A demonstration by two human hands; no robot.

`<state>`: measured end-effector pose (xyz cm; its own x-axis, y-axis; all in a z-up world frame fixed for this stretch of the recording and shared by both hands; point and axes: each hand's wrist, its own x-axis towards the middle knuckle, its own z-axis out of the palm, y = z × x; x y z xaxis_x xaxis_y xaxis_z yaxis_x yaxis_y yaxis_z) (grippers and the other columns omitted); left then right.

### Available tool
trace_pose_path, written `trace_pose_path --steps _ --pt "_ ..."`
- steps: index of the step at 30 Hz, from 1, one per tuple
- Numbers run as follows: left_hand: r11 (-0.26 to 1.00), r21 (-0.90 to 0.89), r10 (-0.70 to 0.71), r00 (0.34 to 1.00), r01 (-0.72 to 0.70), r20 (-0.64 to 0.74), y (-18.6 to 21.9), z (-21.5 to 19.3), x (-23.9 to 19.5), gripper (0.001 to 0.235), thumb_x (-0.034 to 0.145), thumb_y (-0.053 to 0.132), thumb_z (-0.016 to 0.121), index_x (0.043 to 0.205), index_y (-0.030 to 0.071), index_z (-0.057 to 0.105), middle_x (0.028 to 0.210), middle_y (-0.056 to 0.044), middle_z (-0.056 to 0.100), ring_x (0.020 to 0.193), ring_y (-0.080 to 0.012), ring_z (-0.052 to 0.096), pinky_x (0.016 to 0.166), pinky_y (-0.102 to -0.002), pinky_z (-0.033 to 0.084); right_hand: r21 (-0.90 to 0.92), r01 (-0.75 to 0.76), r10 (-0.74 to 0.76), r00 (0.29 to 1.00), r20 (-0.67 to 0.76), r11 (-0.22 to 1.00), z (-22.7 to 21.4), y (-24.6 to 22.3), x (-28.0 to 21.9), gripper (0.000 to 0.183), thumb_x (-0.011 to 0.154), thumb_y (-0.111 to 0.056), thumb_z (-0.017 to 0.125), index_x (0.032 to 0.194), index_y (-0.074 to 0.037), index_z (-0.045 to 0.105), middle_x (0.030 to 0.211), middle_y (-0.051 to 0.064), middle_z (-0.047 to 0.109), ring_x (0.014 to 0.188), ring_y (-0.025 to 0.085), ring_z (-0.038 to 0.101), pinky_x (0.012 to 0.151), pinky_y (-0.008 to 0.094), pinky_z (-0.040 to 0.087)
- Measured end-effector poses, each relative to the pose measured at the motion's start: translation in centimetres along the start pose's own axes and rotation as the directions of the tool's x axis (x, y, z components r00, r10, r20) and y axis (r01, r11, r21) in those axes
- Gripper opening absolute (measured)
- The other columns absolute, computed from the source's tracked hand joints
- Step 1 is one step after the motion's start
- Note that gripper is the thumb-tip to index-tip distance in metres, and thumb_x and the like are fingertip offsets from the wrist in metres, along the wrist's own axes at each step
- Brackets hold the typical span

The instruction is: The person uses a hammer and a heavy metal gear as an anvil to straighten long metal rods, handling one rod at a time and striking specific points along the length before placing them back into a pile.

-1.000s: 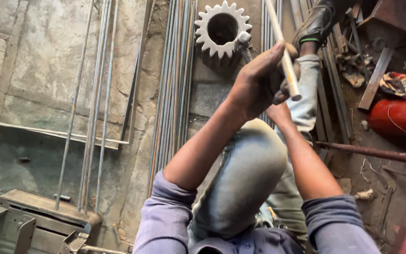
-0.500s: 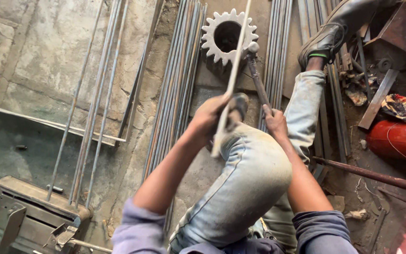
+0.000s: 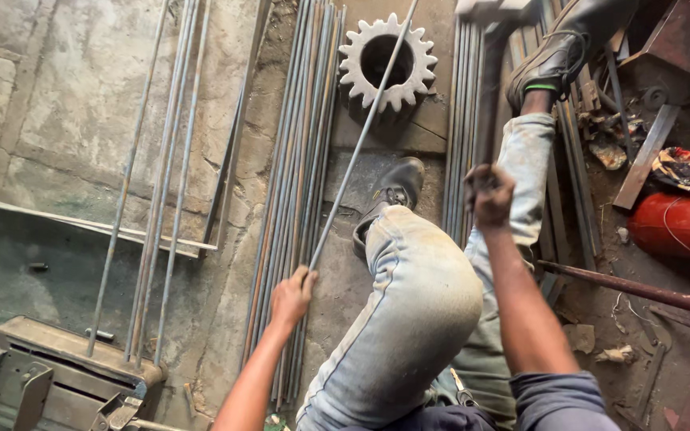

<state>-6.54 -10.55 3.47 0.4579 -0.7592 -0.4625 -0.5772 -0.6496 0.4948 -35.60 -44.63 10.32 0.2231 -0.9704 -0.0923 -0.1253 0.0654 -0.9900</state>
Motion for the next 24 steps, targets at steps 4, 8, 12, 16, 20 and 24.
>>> trace_pose_path --steps 4,8,12,16,20,24 --pt "0.992 0.111 0.059 0.998 -0.054 -0.039 -1.1 -1.0 -5.4 0.029 0.099 0.044 0.057 0.096 0.015 0.063 0.069 -0.018 0.069 0.068 -0.0429 0.068 0.059 -0.056 0.050 0.106 0.329 -0.341 0.932 0.122 0.938 0.3 -7.1 4.3 0.051 0.110 -0.055 0.059 0.101 -0.005 0.061 0.076 0.000 0.059 0.062 0.009 0.060 0.050 0.024 0.049" --pt "0.986 0.164 0.039 0.998 -0.030 -0.054 -2.8 -0.6 -9.8 0.029 0.096 0.043 0.059 0.092 0.016 0.063 0.067 -0.017 0.068 0.064 -0.0416 0.068 0.056 -0.055 0.051 0.181 0.298 -0.328 0.929 0.170 0.937 3.1 -6.3 7.5 0.048 0.109 -0.051 0.058 0.110 -0.004 0.061 0.067 -0.003 0.054 0.054 0.007 0.054 0.049 0.024 0.045" --pt "0.978 0.205 0.049 0.996 -0.034 -0.070 -4.7 0.6 -12.4 0.029 0.096 0.042 0.060 0.089 0.015 0.062 0.064 -0.017 0.067 0.062 -0.0417 0.067 0.056 -0.055 0.050 -0.152 0.061 -0.051 0.997 0.064 0.987 4.9 0.8 7.9 0.040 0.110 -0.043 0.059 0.093 -0.007 0.063 0.069 -0.004 0.056 0.056 0.010 0.054 0.047 0.030 0.043" --pt "0.964 0.262 0.064 0.995 -0.041 -0.081 -6.5 1.6 -13.6 0.030 0.096 0.041 0.061 0.084 0.014 0.060 0.062 -0.017 0.067 0.059 -0.0414 0.066 0.055 -0.055 0.050 -0.585 -0.235 0.233 0.969 -0.080 0.776 4.4 5.5 5.2 0.034 0.088 -0.037 0.081 0.092 -0.004 0.070 0.076 0.009 0.069 0.072 0.021 0.067 0.069 0.041 0.052" --pt "0.975 0.218 0.003 0.989 0.030 -0.146 -5.9 2.7 -14.0 0.032 0.095 0.042 0.061 0.081 0.014 0.060 0.062 -0.018 0.066 0.060 -0.0414 0.067 0.055 -0.055 0.050 -0.618 -0.260 0.227 0.965 -0.133 0.742 3.1 7.4 3.8 0.033 0.083 -0.033 0.084 0.097 -0.006 0.071 0.087 0.013 0.075 0.083 0.028 0.073 0.078 0.044 0.055" --pt "0.989 0.136 -0.030 0.986 0.053 -0.165 -2.6 2.8 -10.1 0.032 0.096 0.045 0.059 0.088 0.015 0.066 0.063 -0.020 0.066 0.061 -0.0424 0.067 0.057 -0.056 0.050 -0.695 -0.151 0.192 0.981 -0.019 0.703 1.7 8.3 3.3 0.038 0.081 -0.030 0.084 0.107 -0.006 0.069 0.092 0.019 0.074 0.091 0.038 0.073 0.081 0.048 0.054"
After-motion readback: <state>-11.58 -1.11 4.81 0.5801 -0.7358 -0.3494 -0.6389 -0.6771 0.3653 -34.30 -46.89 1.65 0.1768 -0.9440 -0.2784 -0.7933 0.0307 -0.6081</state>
